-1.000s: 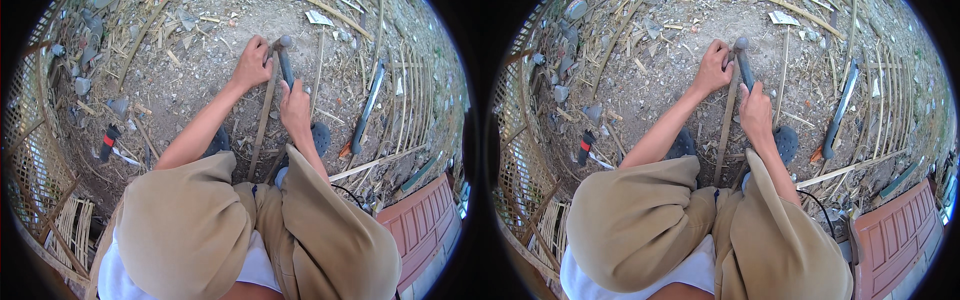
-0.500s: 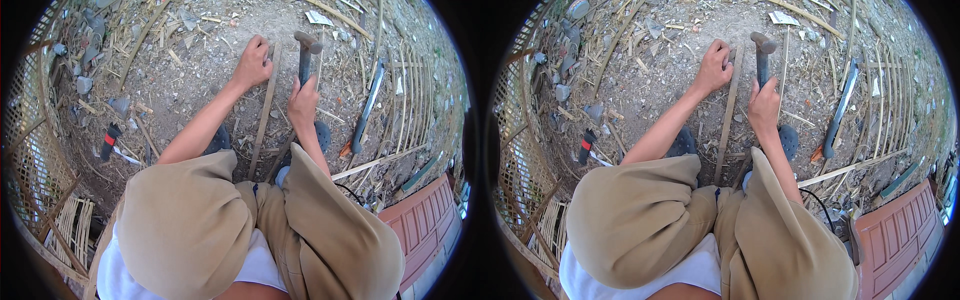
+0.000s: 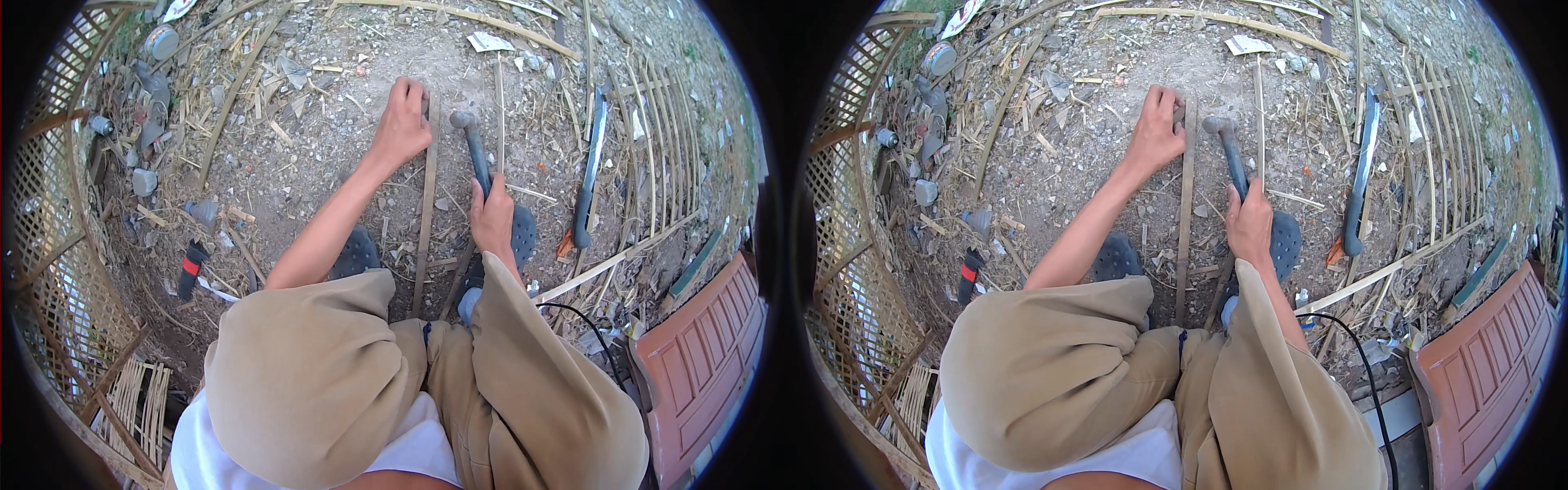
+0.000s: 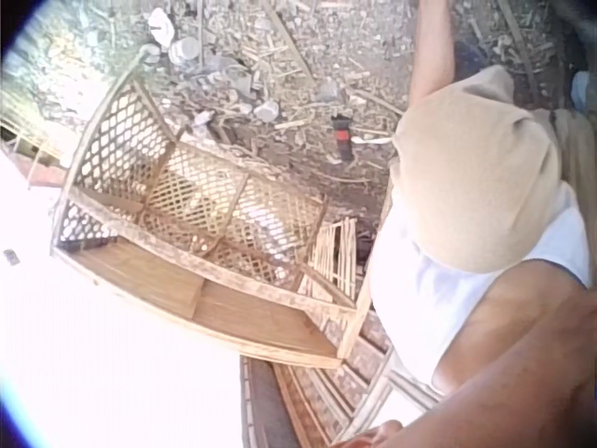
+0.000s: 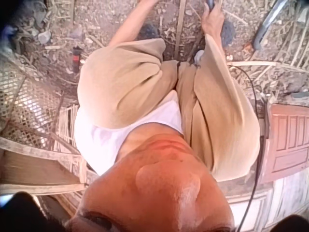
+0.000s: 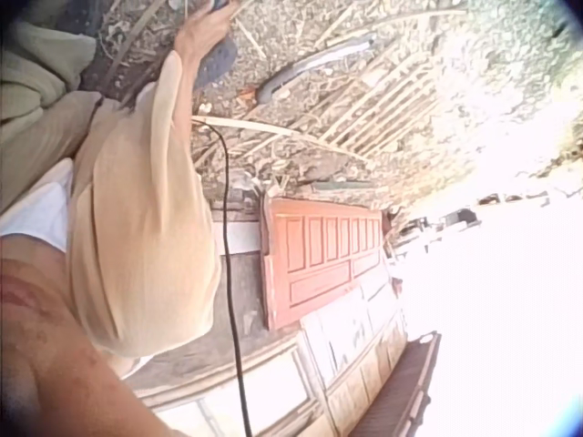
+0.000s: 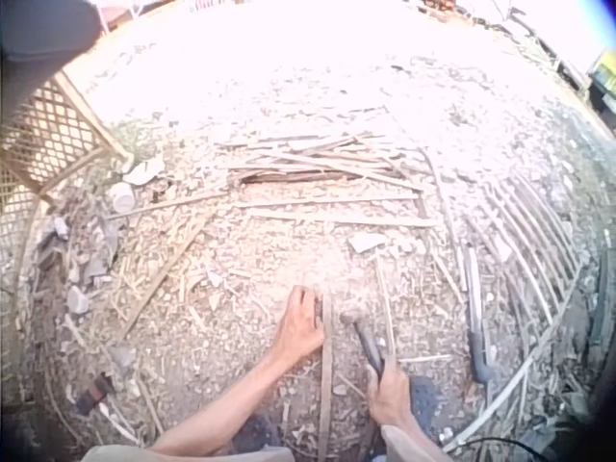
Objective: The person assembles a frame from thin bamboo strips, holding two pieces together and hammering a small nail through the joint to secure them.
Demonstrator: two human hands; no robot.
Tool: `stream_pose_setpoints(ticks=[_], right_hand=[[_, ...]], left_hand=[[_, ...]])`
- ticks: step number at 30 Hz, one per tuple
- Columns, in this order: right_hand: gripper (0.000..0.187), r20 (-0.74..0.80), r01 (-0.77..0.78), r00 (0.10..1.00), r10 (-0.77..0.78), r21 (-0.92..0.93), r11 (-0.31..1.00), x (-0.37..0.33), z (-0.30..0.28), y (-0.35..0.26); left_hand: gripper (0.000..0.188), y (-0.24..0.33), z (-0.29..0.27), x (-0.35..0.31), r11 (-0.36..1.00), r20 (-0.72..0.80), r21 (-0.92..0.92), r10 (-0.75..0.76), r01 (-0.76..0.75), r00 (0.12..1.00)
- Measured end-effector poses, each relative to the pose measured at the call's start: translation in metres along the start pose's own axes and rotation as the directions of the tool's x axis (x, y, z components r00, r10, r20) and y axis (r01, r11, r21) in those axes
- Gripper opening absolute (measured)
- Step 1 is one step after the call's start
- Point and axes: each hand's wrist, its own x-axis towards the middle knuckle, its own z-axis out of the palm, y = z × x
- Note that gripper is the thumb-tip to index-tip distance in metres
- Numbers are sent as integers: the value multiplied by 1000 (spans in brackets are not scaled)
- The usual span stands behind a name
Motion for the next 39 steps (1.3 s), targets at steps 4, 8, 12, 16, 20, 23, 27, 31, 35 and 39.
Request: stream_pose_setpoints(ticks=[4, 8, 12, 16, 20, 23, 27, 31, 35, 39], right_hand=[[26, -12, -7, 1000, 8, 31, 999, -7, -6, -3], [27, -10, 3, 1000, -2, 56, 998, -8, -5, 5], [26, 38, -58, 998, 53, 122, 991, -7, -13, -4], [26, 46, -82, 996, 75, 177, 981, -7, -15, 1], [26, 39, -69, 997, 62, 199, 978, -8, -15, 4], [26, 67, -100, 994, 88, 200, 975, -6, -21, 0], [26, 43, -51, 998, 43, 209, 976, -6, -19, 4], [26, 68, -74, 996, 60, 223, 972, -4, -21, 3], [26, 71, -87, 995, 72, 234, 968, -4, -22, 3], [25, 84, -92, 994, 73, 248, 964, -3, -22, 1]], left_hand=[[59, 17, -3, 12, 954, 175, 298, -26, -28, 984], [63, 20, -14, 28, 947, 287, 318, -148, 51, 947], [62, 21, -19, 40, 923, 384, 380, -219, 63, 897], [60, 25, -26, 50, 922, 397, 383, -214, 51, 892], [55, 19, -56, 83, 951, 523, 103, -302, 292, 797], [60, 16, -83, 104, 867, 644, -197, -237, 457, 728], [54, 13, -105, 119, 737, 738, -313, -208, 599, 642], [30, 29, -123, 122, 678, 776, -363, -159, 639, 610], [22, 40, -133, 119, 768, 746, -179, -301, 615, 594], [21, 19, -131, 127, 764, 708, -97, -398, 638, 583]])
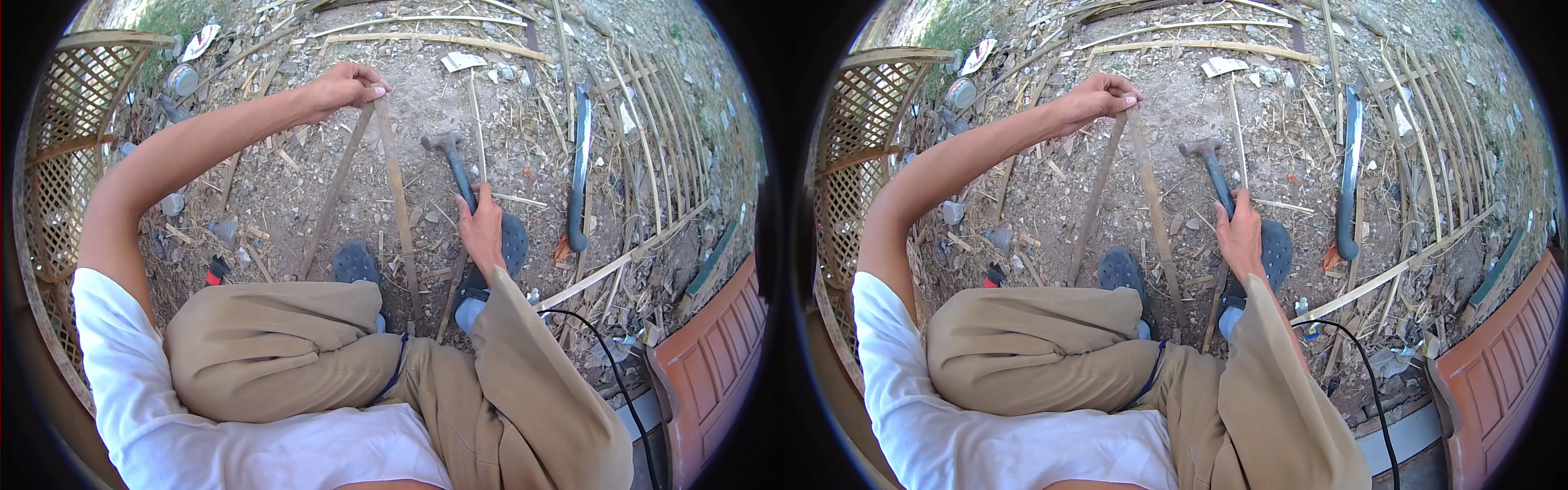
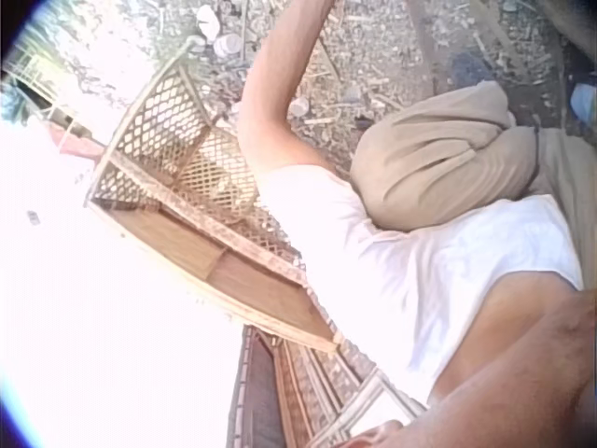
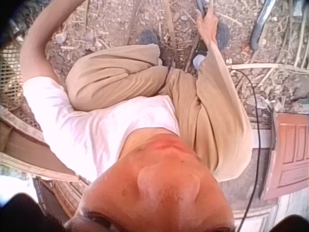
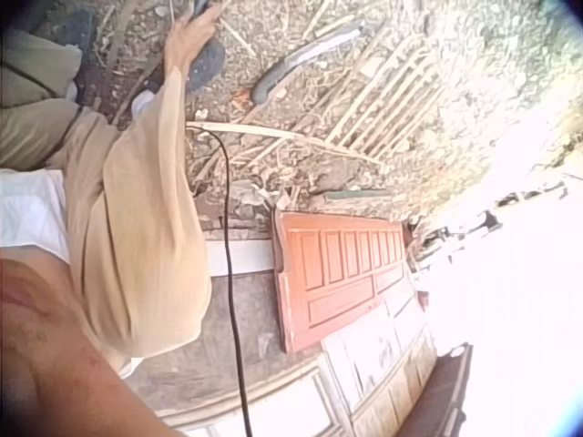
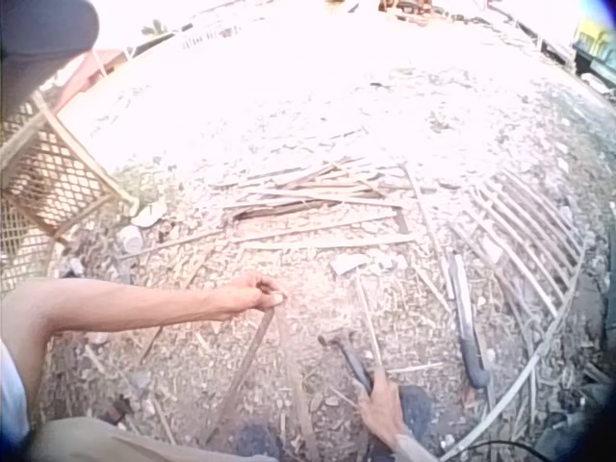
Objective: The person assembles a frame from thin bamboo strips, holding two pieces together and hammering a small nail through the joint to secure them.
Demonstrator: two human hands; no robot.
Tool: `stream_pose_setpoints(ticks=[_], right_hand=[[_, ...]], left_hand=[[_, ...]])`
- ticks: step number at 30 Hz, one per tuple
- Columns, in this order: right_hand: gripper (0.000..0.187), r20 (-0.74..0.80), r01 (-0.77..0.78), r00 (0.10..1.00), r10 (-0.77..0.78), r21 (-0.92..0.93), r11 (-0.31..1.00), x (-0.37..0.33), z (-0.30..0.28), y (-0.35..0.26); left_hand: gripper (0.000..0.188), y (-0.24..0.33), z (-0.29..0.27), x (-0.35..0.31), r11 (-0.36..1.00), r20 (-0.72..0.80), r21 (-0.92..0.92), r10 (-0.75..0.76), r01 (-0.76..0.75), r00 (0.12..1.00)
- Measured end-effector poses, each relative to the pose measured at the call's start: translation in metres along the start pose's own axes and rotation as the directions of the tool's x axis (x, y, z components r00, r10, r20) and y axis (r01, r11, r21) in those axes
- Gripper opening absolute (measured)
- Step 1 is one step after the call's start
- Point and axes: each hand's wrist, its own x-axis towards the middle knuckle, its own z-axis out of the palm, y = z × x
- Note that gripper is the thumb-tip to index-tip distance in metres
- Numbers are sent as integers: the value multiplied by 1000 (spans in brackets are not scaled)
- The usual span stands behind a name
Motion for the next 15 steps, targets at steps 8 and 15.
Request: stream_pose_setpoints(ticks=[8, 15], right_hand=[[26, -13, 31, 999, -31, -5, 1000, 0, 1, 7], [25, -18, 28, 999, -29, -40, 999, -1, 3, -1]], left_hand=[[23, -17, 5, 31, 1000, -26, 9, 17, -17, 1000], [37, -44, 8, 43, 985, -76, -172, 6, -19, 997]])
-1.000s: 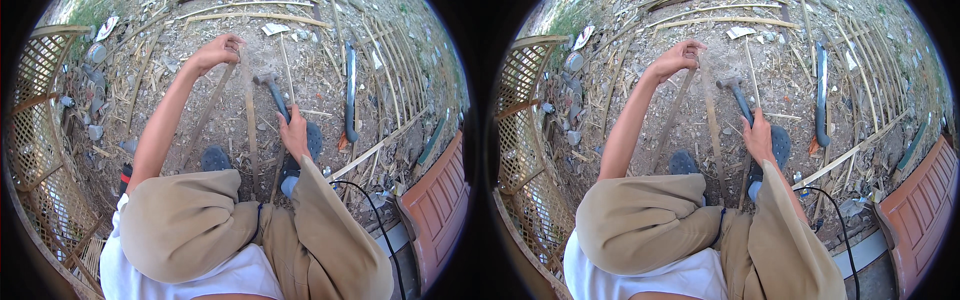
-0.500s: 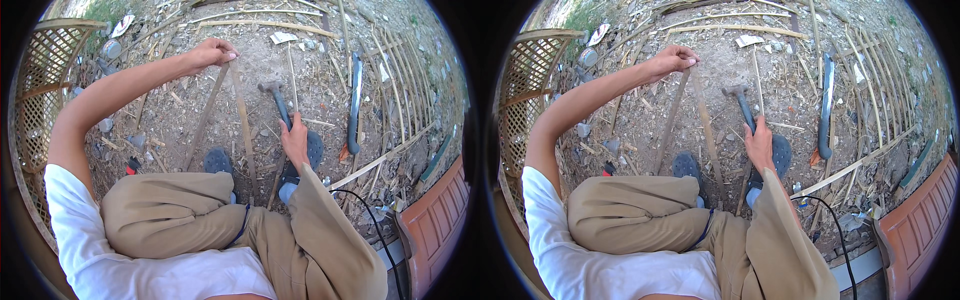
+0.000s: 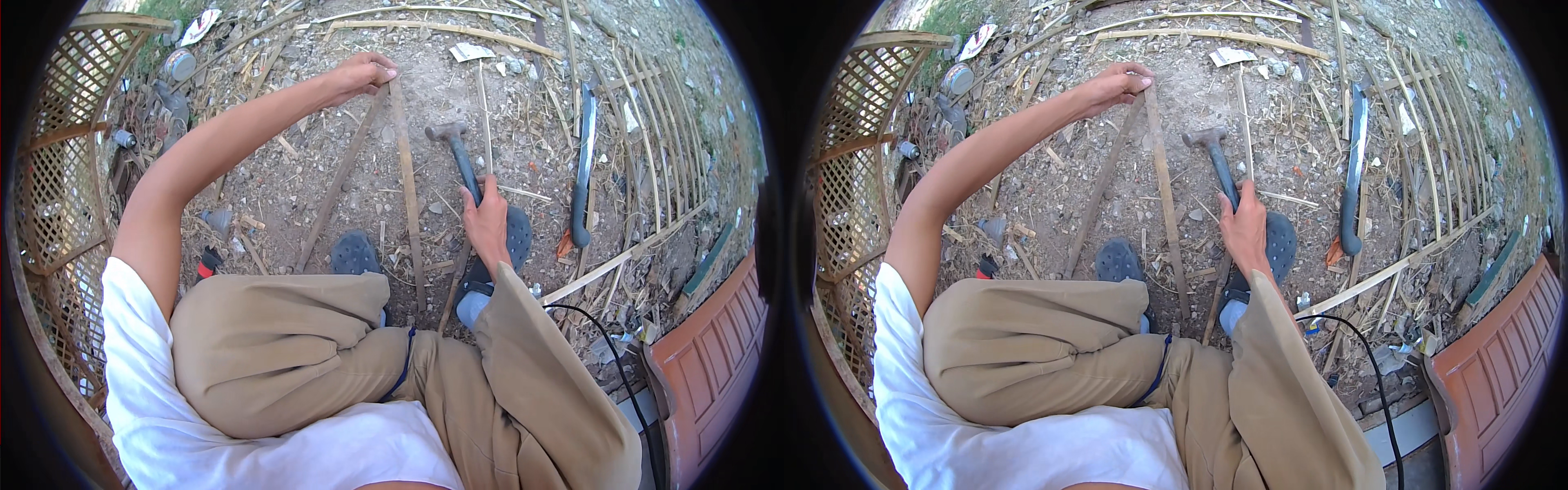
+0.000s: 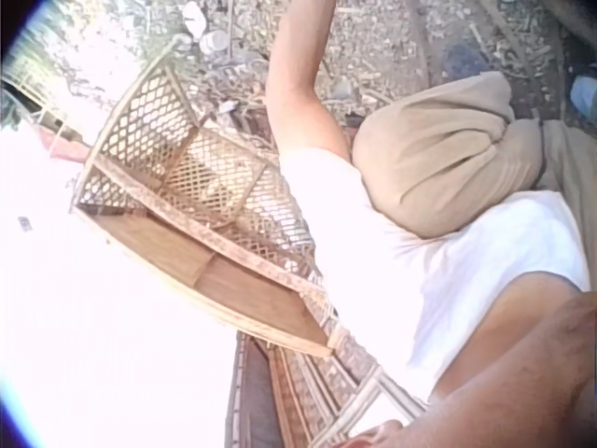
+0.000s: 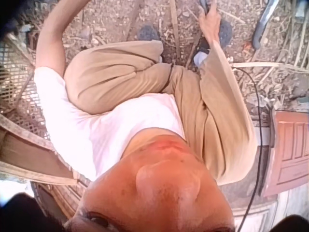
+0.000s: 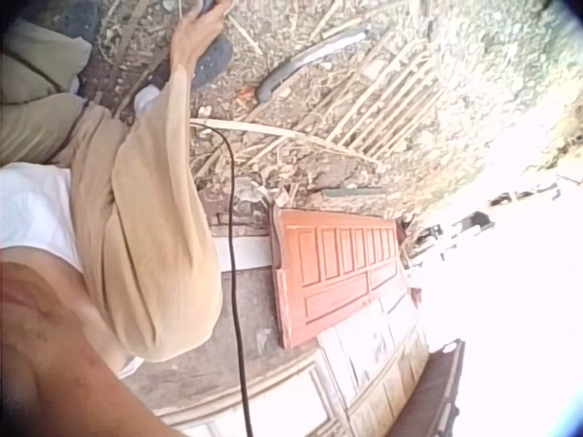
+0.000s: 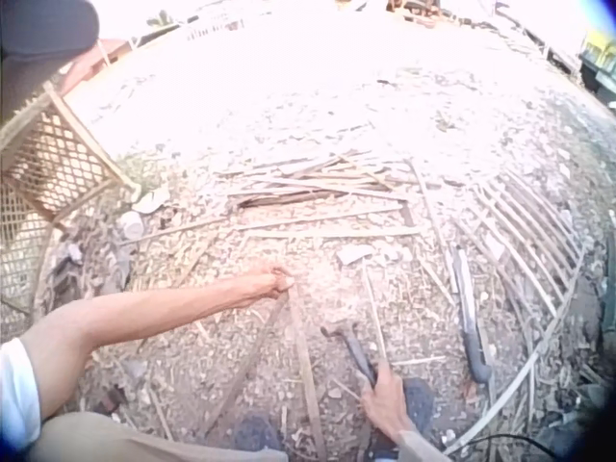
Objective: The person assembles a frame from thin bamboo strips, holding two pieces together and hammering a small nail through the joint to secure them.
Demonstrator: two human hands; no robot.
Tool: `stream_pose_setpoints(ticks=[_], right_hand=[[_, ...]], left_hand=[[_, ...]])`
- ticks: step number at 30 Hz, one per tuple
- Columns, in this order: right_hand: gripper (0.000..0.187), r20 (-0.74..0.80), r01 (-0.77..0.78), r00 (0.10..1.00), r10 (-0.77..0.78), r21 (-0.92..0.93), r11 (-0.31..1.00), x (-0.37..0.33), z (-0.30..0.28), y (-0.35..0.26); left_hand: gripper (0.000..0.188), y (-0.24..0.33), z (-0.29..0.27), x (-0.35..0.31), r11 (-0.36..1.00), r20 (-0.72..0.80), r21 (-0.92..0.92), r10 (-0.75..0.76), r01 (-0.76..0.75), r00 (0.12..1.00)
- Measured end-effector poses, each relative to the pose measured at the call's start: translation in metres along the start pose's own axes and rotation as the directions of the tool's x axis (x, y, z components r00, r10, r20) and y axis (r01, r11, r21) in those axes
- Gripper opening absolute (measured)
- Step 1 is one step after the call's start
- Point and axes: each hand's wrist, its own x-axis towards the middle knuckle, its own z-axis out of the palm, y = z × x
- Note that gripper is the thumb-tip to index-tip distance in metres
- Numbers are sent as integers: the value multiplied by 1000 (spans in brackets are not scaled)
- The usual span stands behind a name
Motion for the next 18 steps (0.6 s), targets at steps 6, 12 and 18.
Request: stream_pose_setpoints(ticks=[6, 12, 18], right_hand=[[27, -53, -36, 998, 38, 41, 998, -2, 0, 2], [28, -127, 15, 992, -3, 91, 996, -7, 5, 9], [27, -125, -32, 991, 47, 118, 992, -4, 6, 2]], left_hand=[[30, 2, -3, 30, 990, -167, 40, 142, -137, 976], [9, 14, -102, 124, 916, -323, 88, 397, -390, 859], [16, 0, -208, 124, 871, -405, 145, 486, -470, 775]])
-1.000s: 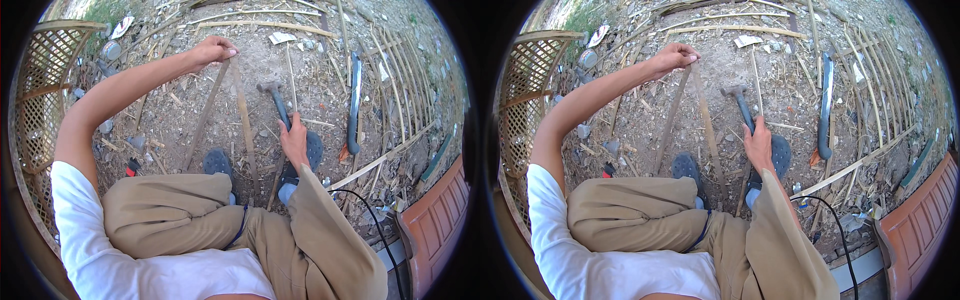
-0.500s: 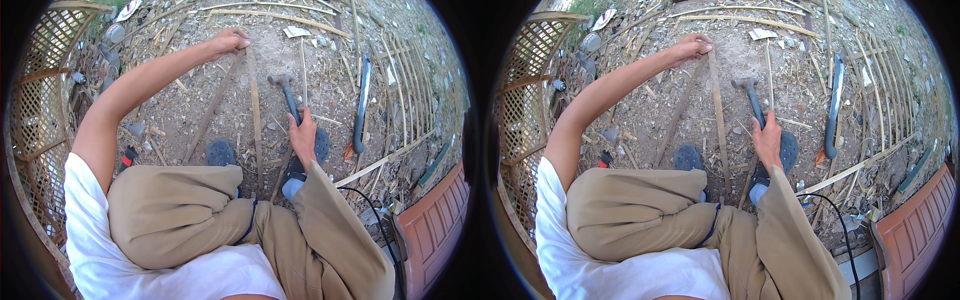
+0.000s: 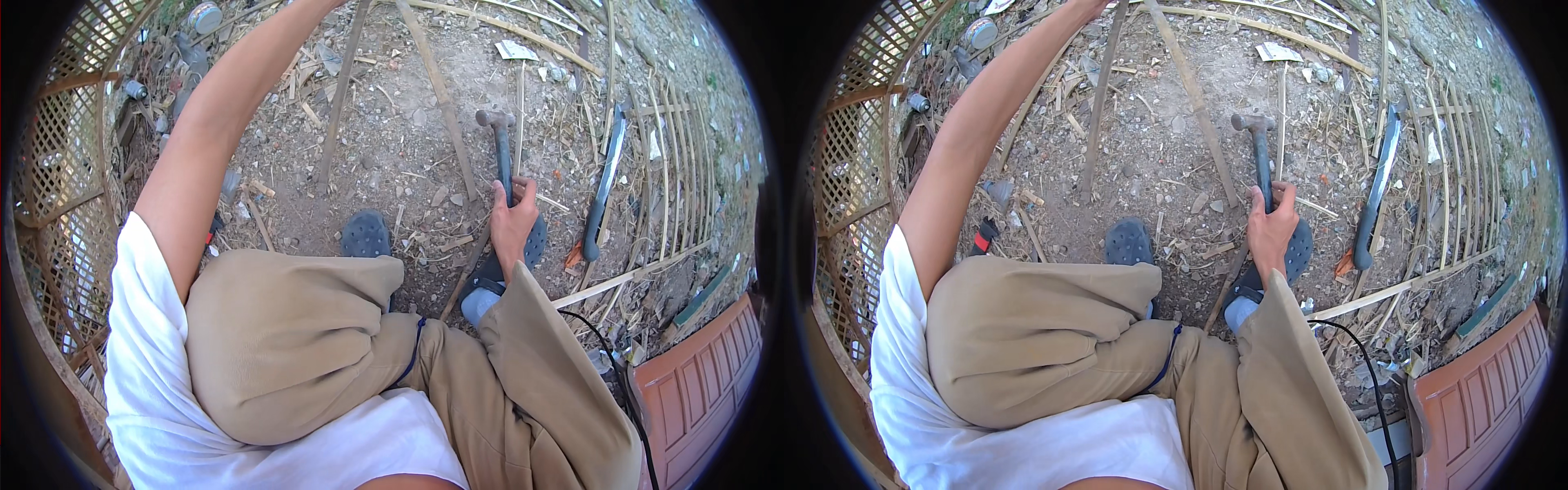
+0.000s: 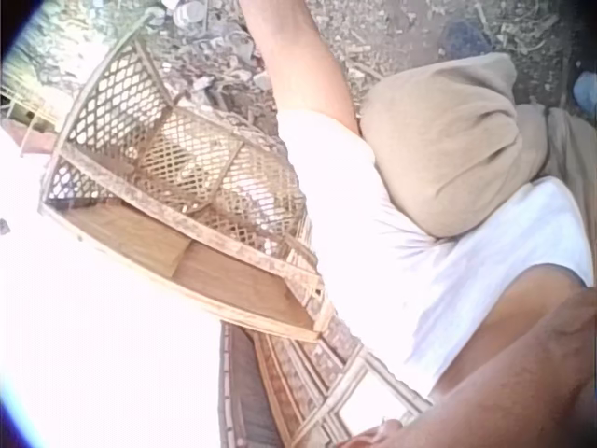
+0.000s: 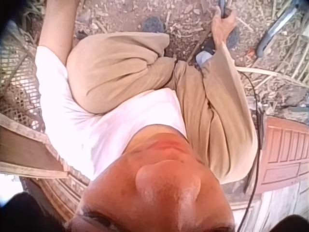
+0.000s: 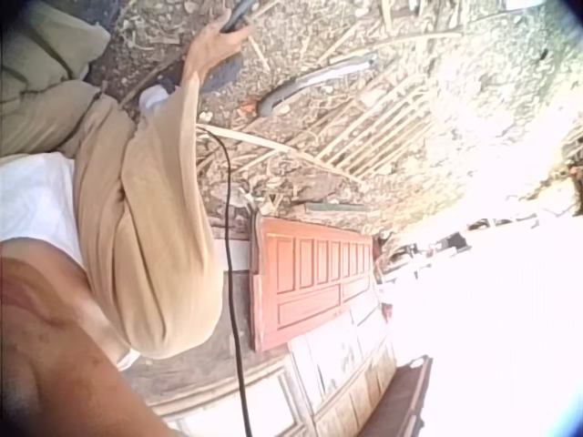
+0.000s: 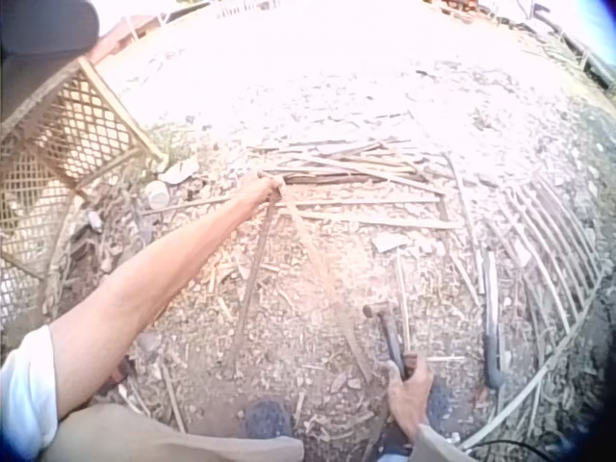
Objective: The person assembles a frame from thin bamboo strips, holding two pieces together and hammering a small nail through the joint to secure them.
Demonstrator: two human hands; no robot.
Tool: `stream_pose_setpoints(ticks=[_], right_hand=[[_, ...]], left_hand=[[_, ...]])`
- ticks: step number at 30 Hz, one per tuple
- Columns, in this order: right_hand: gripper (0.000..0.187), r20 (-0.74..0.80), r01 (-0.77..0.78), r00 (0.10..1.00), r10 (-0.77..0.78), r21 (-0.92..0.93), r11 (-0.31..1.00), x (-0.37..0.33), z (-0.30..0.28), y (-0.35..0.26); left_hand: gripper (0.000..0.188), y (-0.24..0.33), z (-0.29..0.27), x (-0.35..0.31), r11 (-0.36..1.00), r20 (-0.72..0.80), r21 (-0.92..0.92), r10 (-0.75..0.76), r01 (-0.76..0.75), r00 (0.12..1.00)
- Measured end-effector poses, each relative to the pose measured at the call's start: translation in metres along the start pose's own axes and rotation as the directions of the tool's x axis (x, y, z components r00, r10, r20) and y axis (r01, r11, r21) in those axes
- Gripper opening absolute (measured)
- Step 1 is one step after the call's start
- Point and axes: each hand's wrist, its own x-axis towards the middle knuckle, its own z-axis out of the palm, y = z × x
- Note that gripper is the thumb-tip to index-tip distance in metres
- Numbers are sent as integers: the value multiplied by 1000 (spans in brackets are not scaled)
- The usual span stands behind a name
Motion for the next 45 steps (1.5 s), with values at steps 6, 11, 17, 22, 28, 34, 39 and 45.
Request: stream_pose_setpoints(ticks=[6, 11, 17, 22, 28, 34, 39, 45], right_hand=[[27, 10, -39, 999, 39, 31, 999, -2, 2, -6], [29, -165, 33, 985, -55, -136, 990, -2, -28, -3], [35, -230, 146, 936, -268, -437, 887, 35, -59, 22], [35, -264, 61, 861, -435, -796, 602, 50, -85, 39], [24, 138, 86, 990, -31, -413, 907, 52, -57, 17], [21, 161, 280, 959, -234, -400, 872, 41, -7, 47], [14, 157, -154, 982, 105, 337, 929, 49, -50, 38], [20, 236, -200, 967, 92, 487, 850, 34, -51, 5]], left_hand=[[26, -26, -57, -37, 939, -1, -277, -212, 203, 977], [31, 15, -16, -57, 862, 101, -365, -339, 352, 935], [34, 20, -20, -70, 896, 26, -364, -263, 254, 965], [34, 19, 15, -53, 940, 1, -290, -189, 181, 982], [36, 14, 50, -18, 977, -13, -192, -100, 96, 995], [30, -7, 21, -7, 949, 131, -246, -168, 197, 977], [23, 62, 98, -52, 908, 213, -307, -225, 284, 951], [25, 51, 83, -49, 930, 87, -335, -131, 153, 988]])
